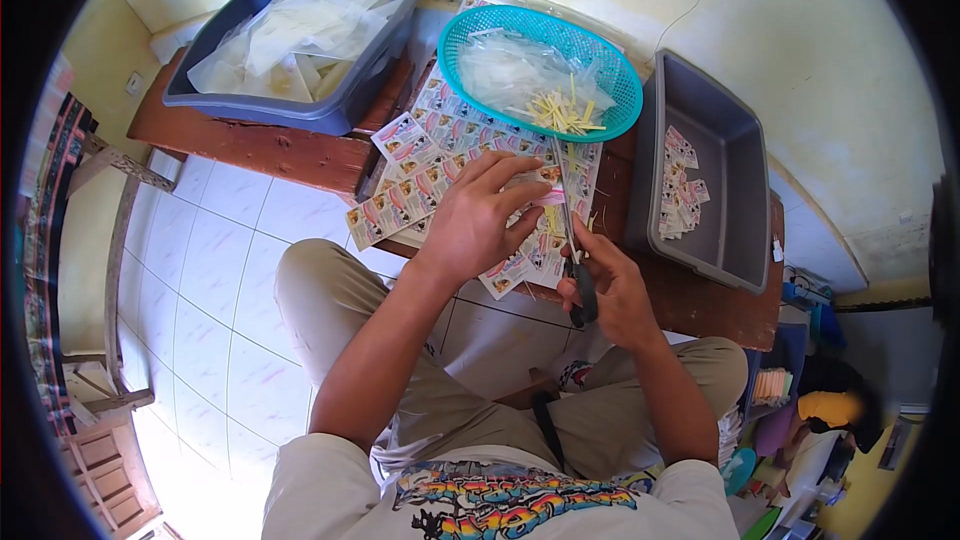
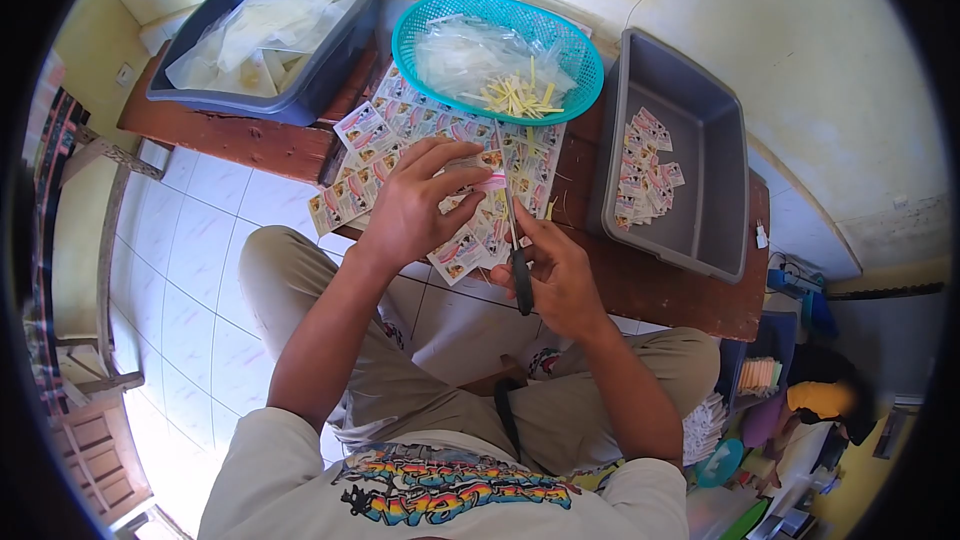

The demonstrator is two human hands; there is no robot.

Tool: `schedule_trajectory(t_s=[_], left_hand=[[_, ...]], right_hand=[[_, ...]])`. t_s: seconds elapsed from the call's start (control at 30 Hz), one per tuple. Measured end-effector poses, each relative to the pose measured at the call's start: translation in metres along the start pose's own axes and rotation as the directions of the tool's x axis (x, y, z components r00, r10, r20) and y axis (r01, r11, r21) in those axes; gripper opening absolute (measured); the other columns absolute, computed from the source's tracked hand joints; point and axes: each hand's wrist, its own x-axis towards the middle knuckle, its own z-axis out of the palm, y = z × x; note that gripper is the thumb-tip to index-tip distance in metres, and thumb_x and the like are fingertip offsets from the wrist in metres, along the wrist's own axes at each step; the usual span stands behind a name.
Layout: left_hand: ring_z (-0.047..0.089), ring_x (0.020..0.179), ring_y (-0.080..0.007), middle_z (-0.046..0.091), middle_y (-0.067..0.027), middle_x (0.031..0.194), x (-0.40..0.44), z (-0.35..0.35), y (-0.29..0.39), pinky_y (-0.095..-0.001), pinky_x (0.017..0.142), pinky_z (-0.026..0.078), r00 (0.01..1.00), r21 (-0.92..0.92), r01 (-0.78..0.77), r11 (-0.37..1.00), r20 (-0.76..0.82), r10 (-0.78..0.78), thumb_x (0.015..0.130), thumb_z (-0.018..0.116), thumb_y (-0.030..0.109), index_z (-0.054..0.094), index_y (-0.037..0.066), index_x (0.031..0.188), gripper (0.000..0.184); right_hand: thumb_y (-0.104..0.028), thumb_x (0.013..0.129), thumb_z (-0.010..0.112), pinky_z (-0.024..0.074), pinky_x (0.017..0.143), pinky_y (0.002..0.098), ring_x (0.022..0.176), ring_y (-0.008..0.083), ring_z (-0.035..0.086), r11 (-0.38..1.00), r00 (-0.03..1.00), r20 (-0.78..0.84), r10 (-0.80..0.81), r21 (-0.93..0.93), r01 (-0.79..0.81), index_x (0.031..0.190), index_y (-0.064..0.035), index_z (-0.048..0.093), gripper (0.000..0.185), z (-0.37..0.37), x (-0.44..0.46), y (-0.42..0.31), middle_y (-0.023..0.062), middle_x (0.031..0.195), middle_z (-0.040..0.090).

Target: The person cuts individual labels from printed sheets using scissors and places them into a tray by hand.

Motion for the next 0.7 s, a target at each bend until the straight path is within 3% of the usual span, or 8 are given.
schedule_trajectory(t_s=[0.7], left_hand=[[0.067,0.115,-0.0327,0.072,-0.0118,0.123,-0.0003,-0.0006,-0.0007,-0.0452,0.1,0.054,1.0,0.004,0.01,1.0,-0.003,-0.01,0.079,0.082,0.008,0.076,0.007,0.106,0.027]], right_hand=[[-0.005,0.091,0.083,0.0589,0.06,0.0254,0.086,0.0097,0.064,0.999,0.999,-0.024,0.03,-0.013,-0.03,0.162,-0.0054,0.043,0.081,-0.0004,-0.0004,-0.0024,0.0075,0.126,0.058]])
